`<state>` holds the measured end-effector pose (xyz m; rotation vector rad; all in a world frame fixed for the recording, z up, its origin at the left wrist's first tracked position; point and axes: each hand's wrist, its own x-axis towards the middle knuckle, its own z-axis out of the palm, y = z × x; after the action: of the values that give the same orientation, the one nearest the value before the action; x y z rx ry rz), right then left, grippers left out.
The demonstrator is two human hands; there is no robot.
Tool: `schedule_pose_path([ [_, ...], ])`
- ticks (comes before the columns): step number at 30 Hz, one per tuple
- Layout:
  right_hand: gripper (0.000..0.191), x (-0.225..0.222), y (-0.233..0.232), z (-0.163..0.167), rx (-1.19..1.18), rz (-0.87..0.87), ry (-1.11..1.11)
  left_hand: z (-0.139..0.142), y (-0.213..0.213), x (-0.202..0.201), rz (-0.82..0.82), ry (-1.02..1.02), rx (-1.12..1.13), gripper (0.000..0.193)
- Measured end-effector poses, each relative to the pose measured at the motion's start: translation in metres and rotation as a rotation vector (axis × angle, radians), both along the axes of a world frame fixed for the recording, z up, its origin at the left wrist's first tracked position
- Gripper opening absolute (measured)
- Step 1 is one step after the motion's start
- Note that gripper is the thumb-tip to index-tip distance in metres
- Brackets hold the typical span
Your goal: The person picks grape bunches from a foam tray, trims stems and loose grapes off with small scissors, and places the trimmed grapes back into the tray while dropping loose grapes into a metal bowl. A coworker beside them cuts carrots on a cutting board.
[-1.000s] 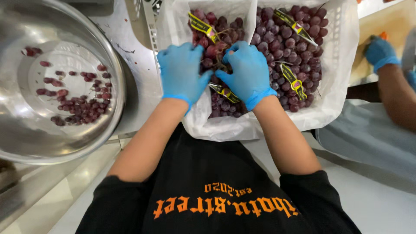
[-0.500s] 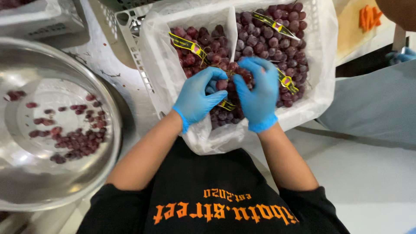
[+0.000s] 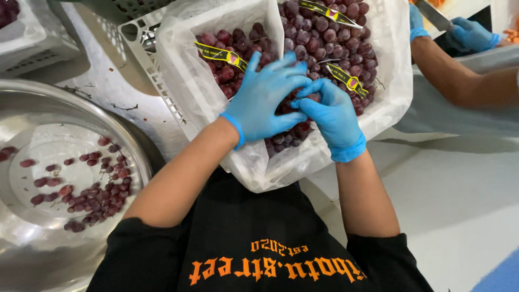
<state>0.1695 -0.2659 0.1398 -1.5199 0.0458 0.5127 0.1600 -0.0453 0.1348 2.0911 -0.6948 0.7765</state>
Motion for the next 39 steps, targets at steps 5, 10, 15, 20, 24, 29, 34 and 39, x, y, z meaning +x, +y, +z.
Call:
schedule_pose_path([
  [5,0.025,-0.005,-0.005,0.006,-0.069,0.015,-0.131,-0.028,-0.012,0.017,-0.293,0.382,-0.076,0.013],
  [10,0.025,-0.016,-0.003,0.008,-0.657,0.062,-0.779,-0.04,-0.014,0.016,-0.251,0.377,-0.055,0.007],
  [15,0.024,-0.011,0.002,0.011,-0.659,0.095,-0.851,-0.035,-0.014,0.012,-0.219,0.335,-0.043,0.011],
  [20,0.016,-0.005,0.004,0.008,-0.708,0.17,-0.895,-0.032,-0.014,0.011,-0.191,0.328,0.025,0.012],
  [24,0.015,0.0,-0.006,0.001,-0.559,0.261,-0.807,-0.031,-0.01,0.012,-0.215,0.39,0.0,0.008],
  [29,0.006,0.004,-0.003,-0.009,0.109,0.017,-0.19,-0.03,-0.014,0.013,-0.283,0.577,-0.196,0.007],
  [34,0.008,0.008,-0.002,0.009,-0.356,0.271,-0.541,-0.034,-0.018,0.012,-0.238,0.558,-0.091,0.009],
  [39,0.009,0.01,-0.004,0.034,-0.825,0.577,-0.952,-0.035,-0.021,0.007,-0.135,0.338,0.028,0.011],
])
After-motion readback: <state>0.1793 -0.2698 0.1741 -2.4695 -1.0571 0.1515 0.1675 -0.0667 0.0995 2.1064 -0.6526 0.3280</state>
